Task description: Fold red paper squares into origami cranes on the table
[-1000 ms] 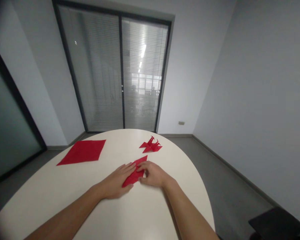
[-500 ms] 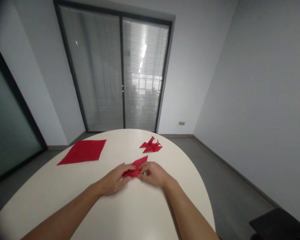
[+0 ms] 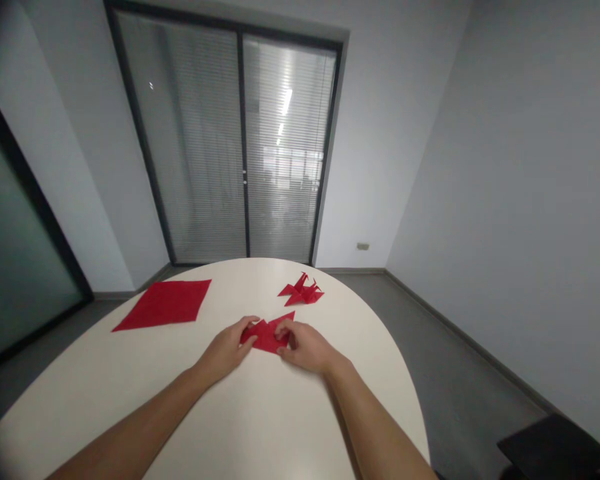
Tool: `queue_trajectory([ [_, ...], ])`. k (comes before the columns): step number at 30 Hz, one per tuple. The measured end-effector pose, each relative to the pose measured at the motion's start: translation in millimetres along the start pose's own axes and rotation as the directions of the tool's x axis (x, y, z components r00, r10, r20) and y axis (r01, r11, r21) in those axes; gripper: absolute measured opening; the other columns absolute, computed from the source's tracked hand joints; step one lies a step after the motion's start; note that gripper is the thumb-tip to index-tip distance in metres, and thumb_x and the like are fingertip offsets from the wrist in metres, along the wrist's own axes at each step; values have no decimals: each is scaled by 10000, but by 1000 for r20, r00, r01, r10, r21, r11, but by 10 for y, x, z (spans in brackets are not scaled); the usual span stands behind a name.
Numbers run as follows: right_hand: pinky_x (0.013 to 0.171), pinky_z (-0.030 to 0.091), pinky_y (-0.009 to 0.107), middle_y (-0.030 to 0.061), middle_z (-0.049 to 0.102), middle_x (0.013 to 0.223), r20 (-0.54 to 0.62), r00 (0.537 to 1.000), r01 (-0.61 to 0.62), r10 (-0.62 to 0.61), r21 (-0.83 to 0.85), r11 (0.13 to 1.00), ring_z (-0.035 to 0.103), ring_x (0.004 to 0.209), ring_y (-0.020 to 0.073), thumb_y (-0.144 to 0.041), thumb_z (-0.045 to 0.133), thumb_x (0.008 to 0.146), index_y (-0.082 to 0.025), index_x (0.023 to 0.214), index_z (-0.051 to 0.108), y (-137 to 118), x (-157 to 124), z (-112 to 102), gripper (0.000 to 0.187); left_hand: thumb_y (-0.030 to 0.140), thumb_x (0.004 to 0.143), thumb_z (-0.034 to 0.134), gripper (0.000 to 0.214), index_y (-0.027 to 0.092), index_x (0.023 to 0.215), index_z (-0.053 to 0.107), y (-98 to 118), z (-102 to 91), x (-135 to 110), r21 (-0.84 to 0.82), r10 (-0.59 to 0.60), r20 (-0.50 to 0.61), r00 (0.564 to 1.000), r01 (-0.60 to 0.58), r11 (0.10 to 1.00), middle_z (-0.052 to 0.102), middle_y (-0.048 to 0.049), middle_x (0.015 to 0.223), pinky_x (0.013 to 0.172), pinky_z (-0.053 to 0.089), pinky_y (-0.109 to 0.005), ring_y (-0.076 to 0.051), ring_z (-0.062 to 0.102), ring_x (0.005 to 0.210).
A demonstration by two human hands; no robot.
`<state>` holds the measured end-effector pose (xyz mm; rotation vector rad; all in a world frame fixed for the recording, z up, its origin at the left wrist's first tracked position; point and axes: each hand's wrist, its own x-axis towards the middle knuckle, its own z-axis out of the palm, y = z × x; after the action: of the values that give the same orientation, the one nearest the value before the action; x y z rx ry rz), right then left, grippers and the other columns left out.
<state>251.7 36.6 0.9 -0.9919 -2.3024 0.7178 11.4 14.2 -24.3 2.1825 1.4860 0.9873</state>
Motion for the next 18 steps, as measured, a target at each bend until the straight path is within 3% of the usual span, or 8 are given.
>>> queue_trajectory([
  [4,651,458,258,34,701,992,-3,999,34,-34,11,999,574,712,145,-123,664,759,-210,1092,642,0,5,5,345,94,881,538,450,207,1316,542,-55,56,3,12,112,-48,993,-112,994,639,-91,1269,1034,479,-386,-213,601,1174],
  [8,838,511,335,69,682,1213,46,989,139,-138,-36,990,640,990,221,-126,635,807,-254,1164,699,19,10,2,384,24,865,523,373,229,1126,692,-9,31,14,157,220,10,975,-219,963,657,-62,1258,1056,458,-415,-223,576,1190],
  [12,1033,448,424,86,641,1324,55,983,179,-174,-124,976,585,1202,272,-135,634,814,-267,1206,714,34,5,7,421,-9,852,510,395,230,1065,742,129,-25,-3,248,183,165,969,-220,943,729,-40,1146,1000,490,-386,-215,640,1079],
  [18,1008,459,412,67,694,1250,82,975,218,-206,-178,959,627,1122,263,-149,648,801,-272,1222,711,-36,27,-10,443,176,944,495,281,197,1118,715,311,-1,-92,326,154,107,982,-181,928,710,-71,1149,983,497,-385,-234,624,1080],
])
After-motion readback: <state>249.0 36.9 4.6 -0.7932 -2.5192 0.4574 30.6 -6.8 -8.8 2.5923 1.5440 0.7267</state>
